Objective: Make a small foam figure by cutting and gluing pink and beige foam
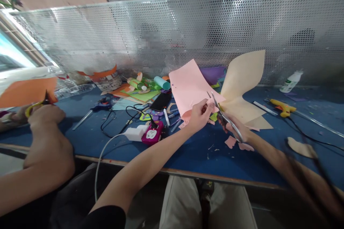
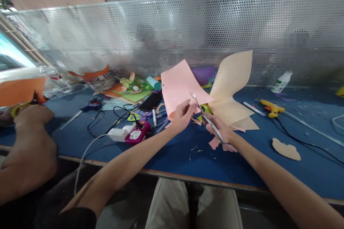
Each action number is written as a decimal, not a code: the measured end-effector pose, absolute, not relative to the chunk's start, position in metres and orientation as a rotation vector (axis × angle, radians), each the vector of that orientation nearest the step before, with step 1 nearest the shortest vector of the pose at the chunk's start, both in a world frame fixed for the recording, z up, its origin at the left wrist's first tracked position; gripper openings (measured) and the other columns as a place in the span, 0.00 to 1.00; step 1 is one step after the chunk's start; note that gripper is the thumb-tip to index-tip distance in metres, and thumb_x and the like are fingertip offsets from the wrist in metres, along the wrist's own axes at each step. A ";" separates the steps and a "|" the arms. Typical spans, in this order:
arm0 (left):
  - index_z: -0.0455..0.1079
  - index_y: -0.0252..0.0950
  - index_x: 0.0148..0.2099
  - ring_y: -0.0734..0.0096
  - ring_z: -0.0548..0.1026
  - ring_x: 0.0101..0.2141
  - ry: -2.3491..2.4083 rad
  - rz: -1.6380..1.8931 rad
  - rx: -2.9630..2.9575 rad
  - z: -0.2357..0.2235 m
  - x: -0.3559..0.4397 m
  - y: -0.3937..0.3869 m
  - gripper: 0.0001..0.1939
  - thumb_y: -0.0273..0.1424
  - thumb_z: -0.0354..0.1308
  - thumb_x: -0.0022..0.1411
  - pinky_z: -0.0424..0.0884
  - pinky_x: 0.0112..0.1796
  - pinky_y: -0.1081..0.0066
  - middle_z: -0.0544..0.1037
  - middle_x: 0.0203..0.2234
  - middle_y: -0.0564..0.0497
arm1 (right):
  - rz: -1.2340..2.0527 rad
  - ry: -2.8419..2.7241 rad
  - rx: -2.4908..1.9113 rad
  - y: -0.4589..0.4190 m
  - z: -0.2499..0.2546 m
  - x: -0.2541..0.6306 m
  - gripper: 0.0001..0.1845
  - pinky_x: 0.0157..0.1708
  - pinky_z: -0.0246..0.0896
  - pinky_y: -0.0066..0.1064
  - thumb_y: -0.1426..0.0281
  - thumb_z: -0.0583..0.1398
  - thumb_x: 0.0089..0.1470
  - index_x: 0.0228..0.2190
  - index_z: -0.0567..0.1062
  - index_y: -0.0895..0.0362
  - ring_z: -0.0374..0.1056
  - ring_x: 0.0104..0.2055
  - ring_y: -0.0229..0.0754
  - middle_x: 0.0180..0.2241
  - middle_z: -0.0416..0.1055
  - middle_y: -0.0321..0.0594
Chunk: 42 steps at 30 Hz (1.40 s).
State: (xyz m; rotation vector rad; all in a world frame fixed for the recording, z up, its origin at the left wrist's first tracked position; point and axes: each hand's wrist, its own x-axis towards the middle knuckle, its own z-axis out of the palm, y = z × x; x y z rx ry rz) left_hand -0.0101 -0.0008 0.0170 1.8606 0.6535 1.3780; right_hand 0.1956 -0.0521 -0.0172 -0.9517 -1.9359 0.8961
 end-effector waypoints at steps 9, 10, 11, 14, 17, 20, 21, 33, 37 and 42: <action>0.64 0.36 0.34 0.79 0.64 0.22 0.607 1.293 1.686 0.020 -0.006 -0.004 0.20 0.47 0.55 0.70 0.63 0.23 0.77 0.62 0.22 0.57 | 0.822 -1.896 -1.000 -0.045 -0.018 0.192 0.29 0.23 0.56 0.31 0.40 0.55 0.58 0.34 0.67 0.54 0.55 0.25 0.36 0.29 0.60 0.34; 0.65 0.36 0.35 0.79 0.65 0.22 0.609 1.274 1.663 0.020 -0.006 -0.004 0.19 0.47 0.56 0.69 0.64 0.22 0.78 0.63 0.22 0.57 | 0.799 -1.885 -1.022 -0.044 -0.019 0.193 0.27 0.23 0.56 0.31 0.42 0.55 0.59 0.34 0.67 0.54 0.56 0.25 0.36 0.29 0.61 0.34; 0.65 0.36 0.36 0.79 0.66 0.22 0.614 1.260 1.644 0.021 -0.005 -0.003 0.19 0.47 0.57 0.68 0.65 0.22 0.78 0.63 0.23 0.57 | 0.776 -1.877 -1.044 -0.043 -0.020 0.194 0.25 0.23 0.56 0.31 0.44 0.56 0.60 0.34 0.67 0.54 0.56 0.25 0.36 0.28 0.61 0.34; 0.66 0.36 0.35 0.80 0.66 0.22 0.642 1.282 1.581 0.020 -0.004 0.000 0.20 0.48 0.58 0.67 0.65 0.22 0.78 0.64 0.24 0.56 | 0.737 -1.877 -1.093 -0.041 -0.021 0.196 0.20 0.24 0.55 0.31 0.50 0.57 0.61 0.34 0.67 0.54 0.56 0.25 0.37 0.25 0.60 0.32; 0.66 0.36 0.34 0.82 0.65 0.21 0.645 1.324 1.552 0.019 -0.004 0.005 0.20 0.48 0.58 0.67 0.63 0.21 0.79 0.67 0.24 0.56 | 0.754 -1.885 -1.101 -0.043 -0.019 0.196 0.18 0.24 0.54 0.31 0.52 0.58 0.59 0.34 0.68 0.55 0.56 0.24 0.37 0.24 0.60 0.32; 0.66 0.35 0.35 0.83 0.66 0.20 0.632 1.312 1.554 0.019 -0.004 0.007 0.19 0.48 0.56 0.68 0.64 0.21 0.79 0.71 0.27 0.54 | 0.781 -1.880 -1.094 -0.046 -0.014 0.194 0.19 0.24 0.53 0.31 0.51 0.59 0.58 0.33 0.68 0.55 0.56 0.24 0.37 0.25 0.60 0.32; 0.65 0.36 0.36 0.83 0.66 0.20 0.624 1.299 1.549 0.019 -0.004 0.006 0.19 0.48 0.55 0.68 0.65 0.21 0.79 0.73 0.29 0.53 | 0.788 -1.880 -1.089 -0.046 -0.013 0.194 0.19 0.24 0.53 0.31 0.50 0.59 0.58 0.34 0.68 0.55 0.56 0.24 0.37 0.25 0.60 0.32; 0.62 0.36 0.35 0.85 0.63 0.17 0.584 1.233 1.558 0.020 -0.004 0.004 0.18 0.45 0.54 0.70 0.60 0.17 0.82 0.70 0.24 0.56 | 0.774 -1.915 -1.076 -0.041 -0.019 0.199 0.22 0.26 0.57 0.33 0.47 0.56 0.61 0.36 0.68 0.54 0.56 0.26 0.39 0.26 0.60 0.33; 0.63 0.35 0.33 0.83 0.64 0.18 0.591 1.206 1.556 0.021 -0.005 0.004 0.21 0.48 0.56 0.68 0.59 0.17 0.82 0.70 0.22 0.55 | 0.799 -1.987 -1.036 -0.044 -0.018 0.200 0.27 0.29 0.60 0.35 0.43 0.52 0.62 0.40 0.68 0.54 0.59 0.29 0.40 0.33 0.63 0.37; 0.66 0.34 0.32 0.82 0.65 0.19 0.578 1.190 1.574 0.023 -0.007 0.002 0.22 0.49 0.58 0.66 0.61 0.18 0.81 0.71 0.21 0.54 | 0.794 -2.039 -1.021 -0.047 -0.013 0.202 0.32 0.29 0.59 0.34 0.38 0.49 0.60 0.40 0.66 0.54 0.58 0.29 0.39 0.32 0.61 0.36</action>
